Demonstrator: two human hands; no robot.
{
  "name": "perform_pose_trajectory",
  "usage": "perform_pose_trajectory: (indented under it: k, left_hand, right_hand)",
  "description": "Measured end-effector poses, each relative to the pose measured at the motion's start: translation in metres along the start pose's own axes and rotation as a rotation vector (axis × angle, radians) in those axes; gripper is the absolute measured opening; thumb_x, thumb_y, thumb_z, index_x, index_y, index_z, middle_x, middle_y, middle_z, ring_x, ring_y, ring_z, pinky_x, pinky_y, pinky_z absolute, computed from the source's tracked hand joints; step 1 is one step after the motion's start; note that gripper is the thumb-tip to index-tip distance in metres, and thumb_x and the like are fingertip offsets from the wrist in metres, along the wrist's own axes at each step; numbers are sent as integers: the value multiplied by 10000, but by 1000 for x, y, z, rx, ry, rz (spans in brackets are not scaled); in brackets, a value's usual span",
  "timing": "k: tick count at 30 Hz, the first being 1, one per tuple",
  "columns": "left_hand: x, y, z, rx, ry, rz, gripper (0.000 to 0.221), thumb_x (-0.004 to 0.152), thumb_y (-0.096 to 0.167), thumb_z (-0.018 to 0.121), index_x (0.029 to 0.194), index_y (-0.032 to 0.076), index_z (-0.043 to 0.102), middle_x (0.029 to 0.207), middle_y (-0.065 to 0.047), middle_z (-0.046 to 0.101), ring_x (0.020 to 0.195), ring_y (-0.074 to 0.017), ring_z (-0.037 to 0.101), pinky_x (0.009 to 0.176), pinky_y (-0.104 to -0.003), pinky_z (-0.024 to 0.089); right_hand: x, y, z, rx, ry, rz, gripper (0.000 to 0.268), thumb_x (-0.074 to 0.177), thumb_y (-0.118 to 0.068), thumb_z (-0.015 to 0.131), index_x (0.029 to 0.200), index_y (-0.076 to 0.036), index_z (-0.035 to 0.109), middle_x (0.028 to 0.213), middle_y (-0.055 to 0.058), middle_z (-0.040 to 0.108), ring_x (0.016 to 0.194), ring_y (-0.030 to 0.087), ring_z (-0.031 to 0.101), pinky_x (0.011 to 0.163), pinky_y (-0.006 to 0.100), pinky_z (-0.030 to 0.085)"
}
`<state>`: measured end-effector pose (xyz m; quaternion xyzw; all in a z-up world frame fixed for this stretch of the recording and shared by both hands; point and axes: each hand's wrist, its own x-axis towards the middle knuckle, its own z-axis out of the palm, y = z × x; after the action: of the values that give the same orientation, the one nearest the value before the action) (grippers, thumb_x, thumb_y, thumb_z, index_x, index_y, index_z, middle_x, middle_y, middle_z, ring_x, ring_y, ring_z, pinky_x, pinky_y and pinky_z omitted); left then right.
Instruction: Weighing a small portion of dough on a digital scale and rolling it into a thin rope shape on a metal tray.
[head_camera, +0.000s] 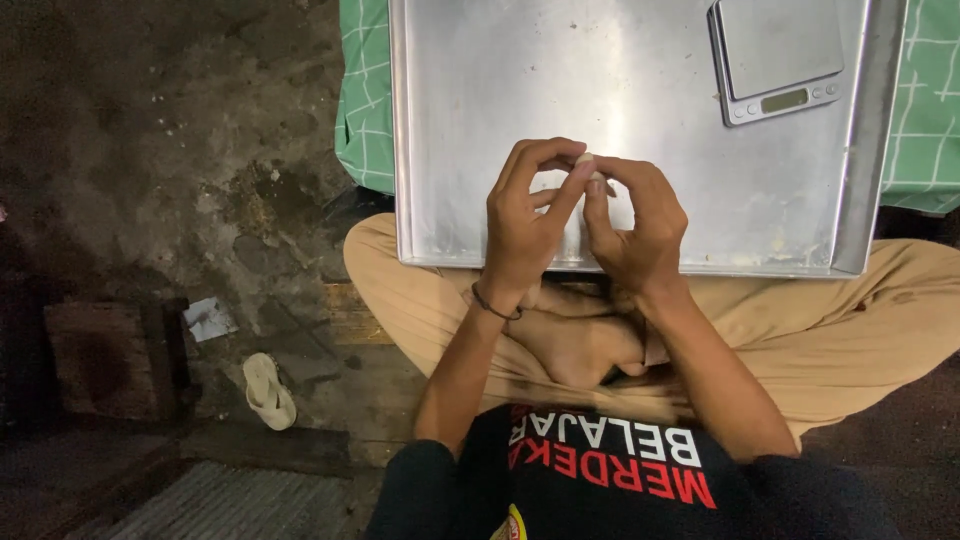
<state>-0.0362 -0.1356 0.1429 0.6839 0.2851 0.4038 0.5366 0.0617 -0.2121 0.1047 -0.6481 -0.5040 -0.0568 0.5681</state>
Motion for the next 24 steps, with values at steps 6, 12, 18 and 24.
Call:
perform_pose_trajectory:
  k: [6,12,18,24]
  left_hand:
    - [3,0,-4,-73,-3,-41,181,1020,169,682,1155,53,650,1058,-48,638,976,-171,706,737,-330,674]
    - [5,6,-8,-148,-24,-118,204,1012,160,683,1160,29,633,1051,-76,625,986,-178,695,703,-347,681]
    - [5,14,-11,-187,-45,-207,241,1015,179,673,1183,18,610,1071,-97,625,998,-171,678,720,-355,686]
    - [3,14,-11,-156,-50,-187,224,1017,171,675,1178,27,615,1054,-92,631,977,-164,689,661,-318,681]
  right_hand:
    - [-12,11,2,117,30,73,177,1015,17,703,1178,54,644,1014,184,735,879,351,748,784,438,606]
    - [-1,13,0,177,-31,-68,112,998,82,676,1105,50,690,1010,178,738,864,358,735,768,443,597]
    - [3,20,-3,196,-79,-157,226,970,-48,781,1158,34,686,1085,203,738,845,344,693,765,468,593]
    - [-2,24,2,232,-10,-194,215,993,-123,764,1093,62,719,996,218,752,795,345,704,701,445,598]
